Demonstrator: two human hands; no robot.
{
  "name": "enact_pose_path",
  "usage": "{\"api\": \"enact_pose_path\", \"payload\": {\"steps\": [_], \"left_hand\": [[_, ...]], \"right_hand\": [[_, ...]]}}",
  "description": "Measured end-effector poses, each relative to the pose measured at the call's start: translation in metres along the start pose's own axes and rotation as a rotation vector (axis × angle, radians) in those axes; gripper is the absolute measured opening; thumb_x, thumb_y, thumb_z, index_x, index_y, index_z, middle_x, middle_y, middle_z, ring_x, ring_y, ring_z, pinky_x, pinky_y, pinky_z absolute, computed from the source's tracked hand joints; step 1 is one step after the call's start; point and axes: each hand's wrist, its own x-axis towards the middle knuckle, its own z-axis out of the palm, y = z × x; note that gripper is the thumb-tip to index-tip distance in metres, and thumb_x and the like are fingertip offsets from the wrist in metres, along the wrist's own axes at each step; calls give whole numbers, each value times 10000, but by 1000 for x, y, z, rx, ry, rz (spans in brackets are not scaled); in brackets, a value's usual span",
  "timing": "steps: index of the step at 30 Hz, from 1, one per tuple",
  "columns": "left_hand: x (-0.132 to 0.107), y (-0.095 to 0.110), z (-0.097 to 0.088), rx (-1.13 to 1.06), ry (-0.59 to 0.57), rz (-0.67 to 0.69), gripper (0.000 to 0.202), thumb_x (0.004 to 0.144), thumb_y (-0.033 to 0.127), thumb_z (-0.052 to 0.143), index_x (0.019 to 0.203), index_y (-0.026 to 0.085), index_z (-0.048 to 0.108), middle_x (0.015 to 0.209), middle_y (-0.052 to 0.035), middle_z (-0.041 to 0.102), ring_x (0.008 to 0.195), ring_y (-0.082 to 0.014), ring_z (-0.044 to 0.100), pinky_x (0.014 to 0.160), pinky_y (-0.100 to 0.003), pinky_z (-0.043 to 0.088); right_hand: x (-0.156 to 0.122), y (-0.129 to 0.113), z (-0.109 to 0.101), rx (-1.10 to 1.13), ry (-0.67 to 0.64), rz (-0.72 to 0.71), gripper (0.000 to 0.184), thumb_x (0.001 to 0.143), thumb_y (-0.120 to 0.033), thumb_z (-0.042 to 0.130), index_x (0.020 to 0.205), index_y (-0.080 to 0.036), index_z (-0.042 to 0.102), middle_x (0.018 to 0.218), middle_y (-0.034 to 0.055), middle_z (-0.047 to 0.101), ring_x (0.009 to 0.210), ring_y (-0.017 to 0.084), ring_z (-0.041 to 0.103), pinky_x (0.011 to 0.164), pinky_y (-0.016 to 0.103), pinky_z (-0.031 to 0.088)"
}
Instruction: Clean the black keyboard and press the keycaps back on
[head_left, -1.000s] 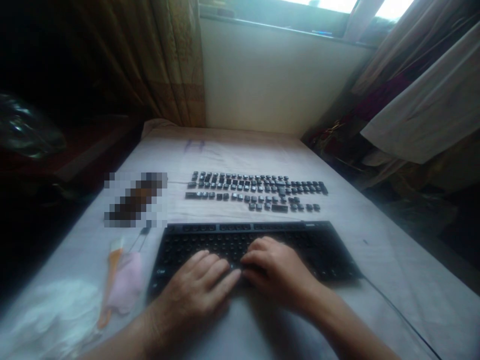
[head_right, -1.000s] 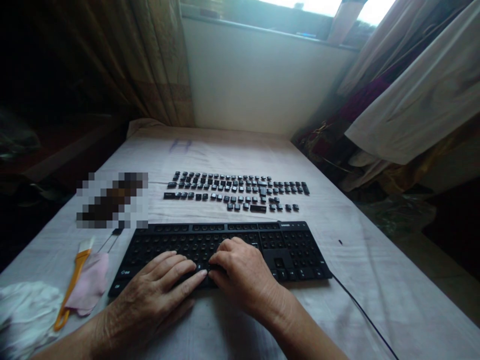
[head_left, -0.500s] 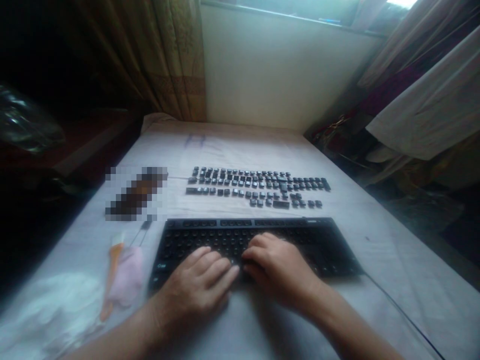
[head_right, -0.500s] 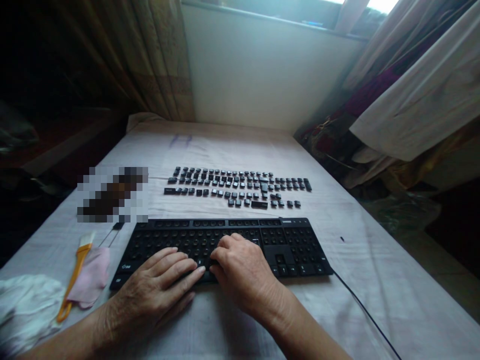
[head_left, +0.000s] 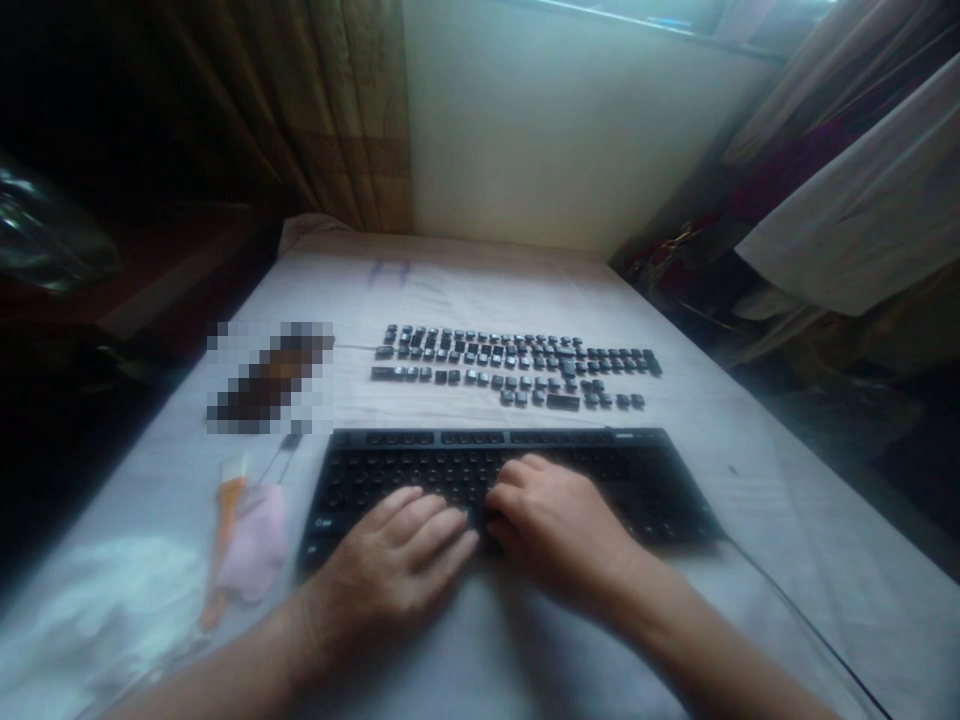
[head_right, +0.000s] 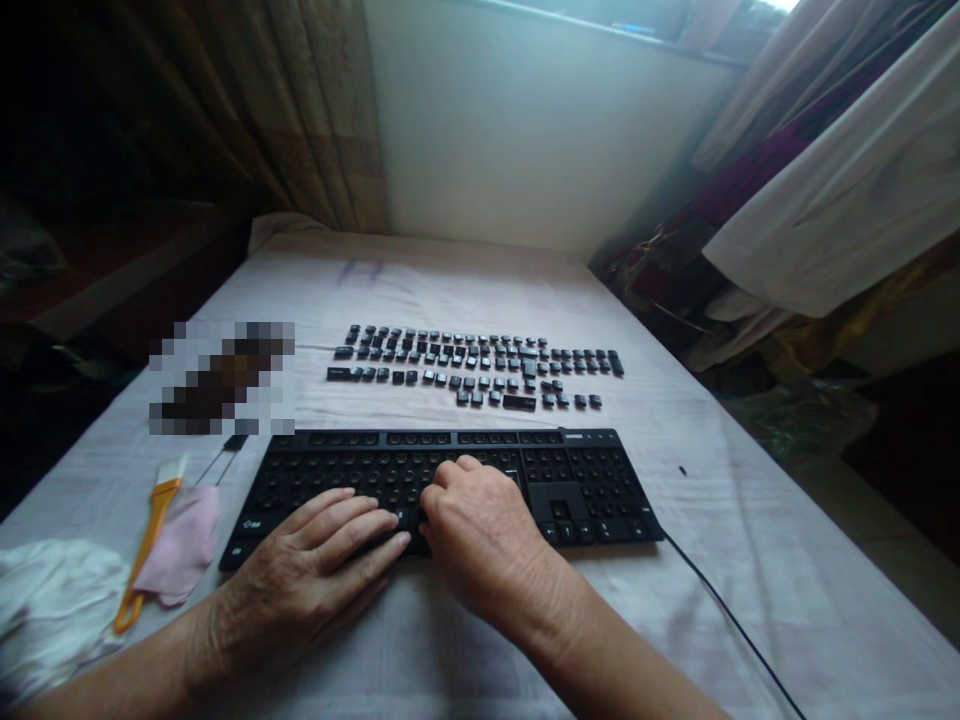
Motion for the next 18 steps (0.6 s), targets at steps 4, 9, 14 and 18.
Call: {"api": "enact_pose_path", "payload": {"steps": [4,9,14,18], "left_hand": [[-2,1,2,-13,0,12,220,987,234,578,1183,211,675,1256,25,683,1218,-190,560,1177,-359,304],[-4,0,5,-19,-19,48,246,979,217,581,1207,175,663,1301,11,668,1279,-197,535,1212,-381,257],[-6,-1,6,-5,-48,48,252,988,230,565,1217,181,658,1303,15,667,1289,-185,527,1224,-373,231],[-4,0,4,-14,-61,46,260,986,245,572,1227,192,653,1346,31,640,1321,-188,500,1234,-364,209]], "right_hand": [[3,-4,-2,-45,4,-22,113,872,-150,656,791,-180,730,836,91,700,824,252,638,673,330,474],[6,-4,-2,-55,-11,-51,116,862,-135,645,792,-172,729,833,86,699,819,265,638,654,341,470],[4,3,0,11,-24,-42,80,869,-159,663,851,-186,736,914,72,713,866,240,642,702,320,483],[-1,10,8,91,59,-45,68,851,-152,684,843,-197,735,912,63,711,871,224,636,727,308,491]]}}
